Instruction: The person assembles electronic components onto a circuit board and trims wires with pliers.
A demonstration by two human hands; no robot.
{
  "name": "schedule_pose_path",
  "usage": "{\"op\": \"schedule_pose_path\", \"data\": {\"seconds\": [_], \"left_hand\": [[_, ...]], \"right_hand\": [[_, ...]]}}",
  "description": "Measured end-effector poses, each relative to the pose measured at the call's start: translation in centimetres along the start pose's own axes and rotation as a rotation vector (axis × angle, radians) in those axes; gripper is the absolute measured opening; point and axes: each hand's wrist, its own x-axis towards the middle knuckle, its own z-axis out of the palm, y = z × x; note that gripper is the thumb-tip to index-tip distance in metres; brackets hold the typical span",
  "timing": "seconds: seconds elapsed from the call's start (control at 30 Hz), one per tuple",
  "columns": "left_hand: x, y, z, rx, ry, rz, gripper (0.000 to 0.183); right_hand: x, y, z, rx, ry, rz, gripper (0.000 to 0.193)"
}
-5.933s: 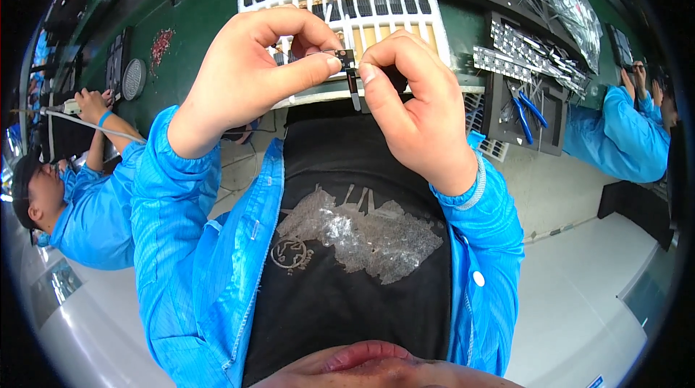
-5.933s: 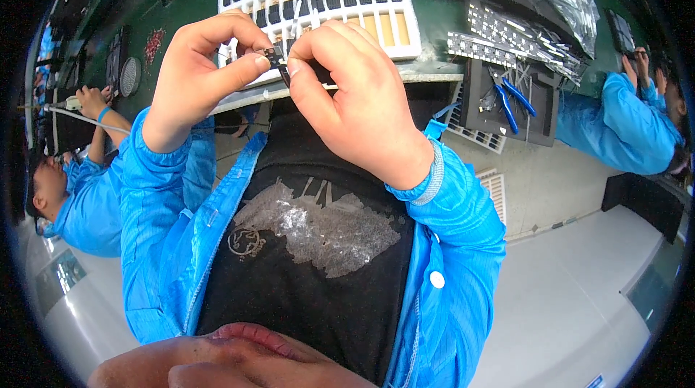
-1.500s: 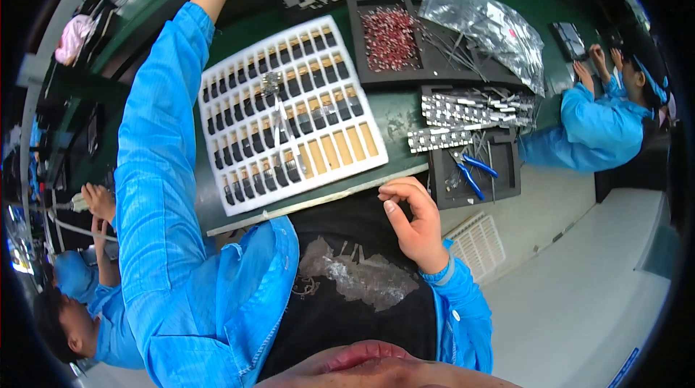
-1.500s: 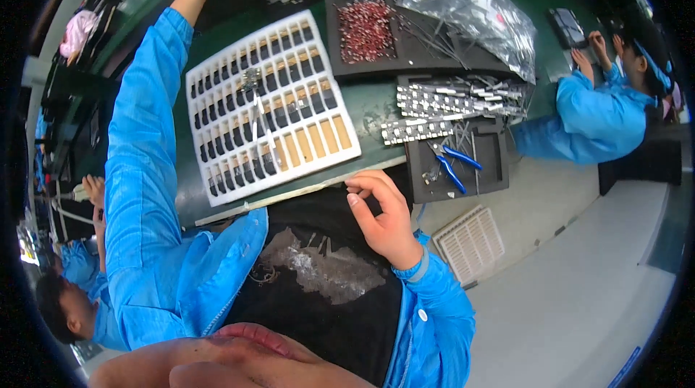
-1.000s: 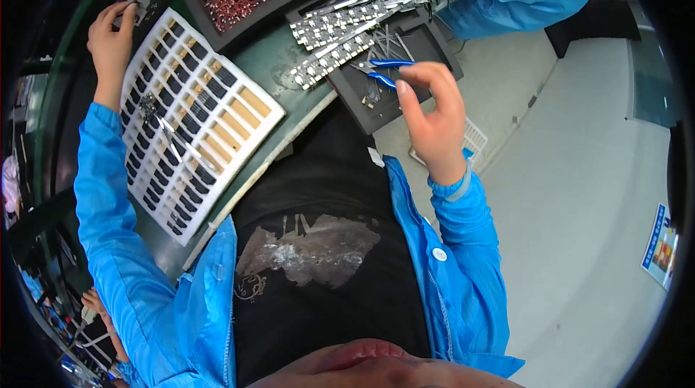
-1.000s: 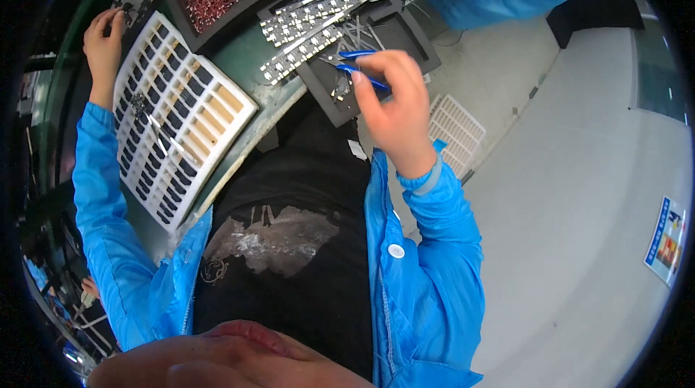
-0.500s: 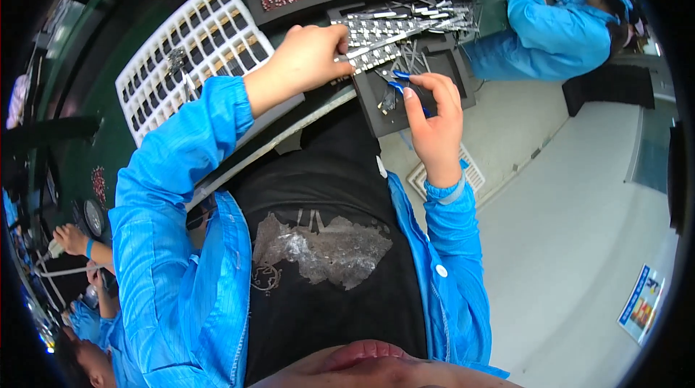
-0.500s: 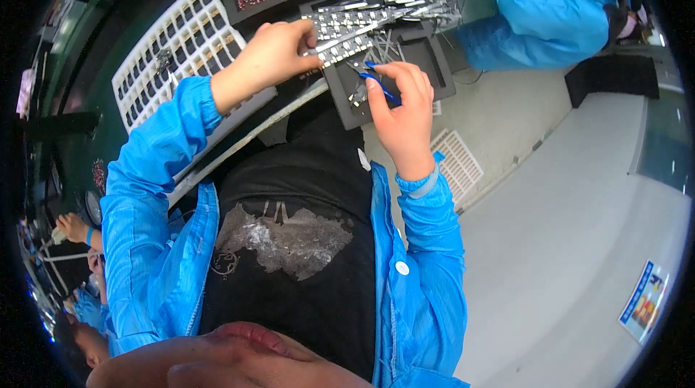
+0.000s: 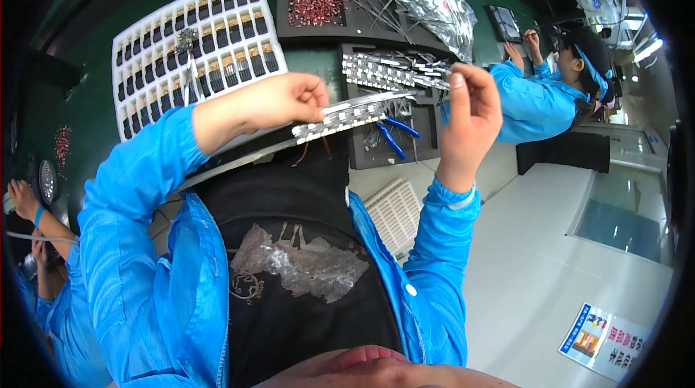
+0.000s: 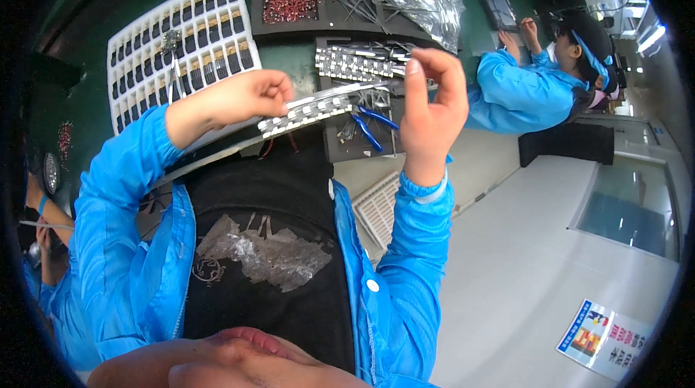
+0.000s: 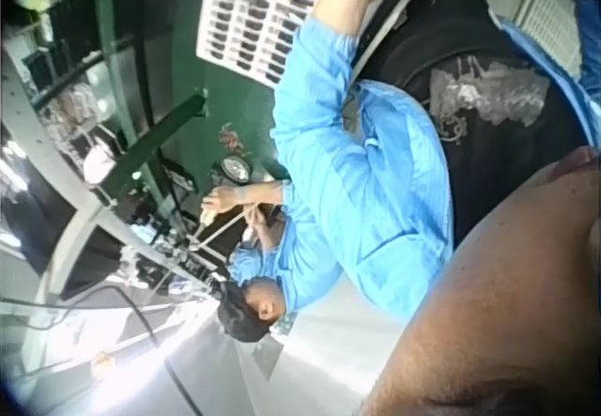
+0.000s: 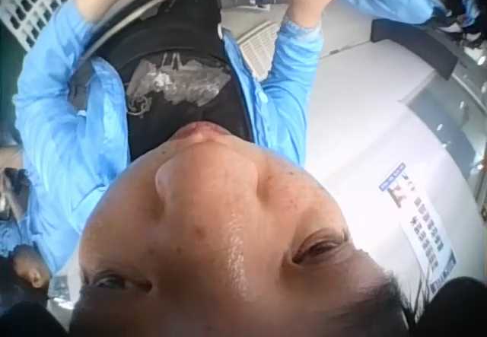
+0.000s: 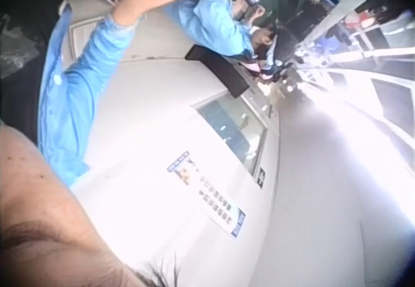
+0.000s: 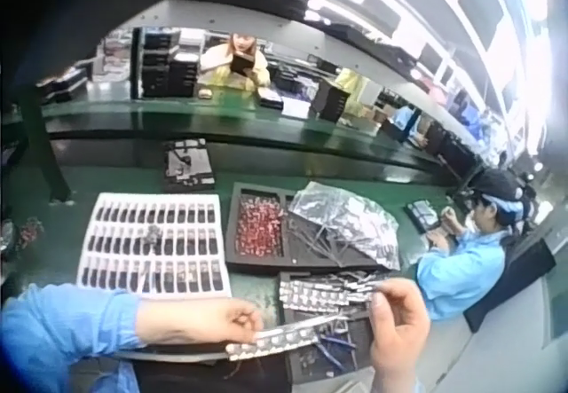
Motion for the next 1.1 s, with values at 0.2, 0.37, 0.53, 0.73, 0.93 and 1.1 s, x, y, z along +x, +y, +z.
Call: {"op": "schedule_pose_path", "data": {"seconds": [0.2,0.37,0.53,0.73,0.93,1.1], "left_hand": [[-8.1,-2.1,0.3,-0.452,0.050,0.121,0.019],[-12.2,-3.3,1.0,-0.600,0.228,0.252,0.029],[-14.4,-4.6,0.7,-0.653,0.376,0.334,0.054],[-15.1,-5.2,0.1,-0.660,0.437,0.287,0.072],[-15.5,-5.6,-0.3,-0.670,0.429,0.296,0.074],[-15.7,-6.0,-0.2,-0.662,0.436,0.300,0.076]], "right_hand": [[7.5,2.4,5.1,-0.110,-0.157,0.045,0.019],[9.8,9.1,10.7,-0.395,-0.396,0.014,0.029],[10.6,12.2,14.2,-0.380,-0.380,0.019,0.027],[10.8,11.9,16.0,-0.347,-0.360,0.091,0.023],[11.2,13.0,16.4,-0.293,-0.329,0.159,0.023],[11.3,13.7,16.8,-0.232,-0.287,0.176,0.022]]}}
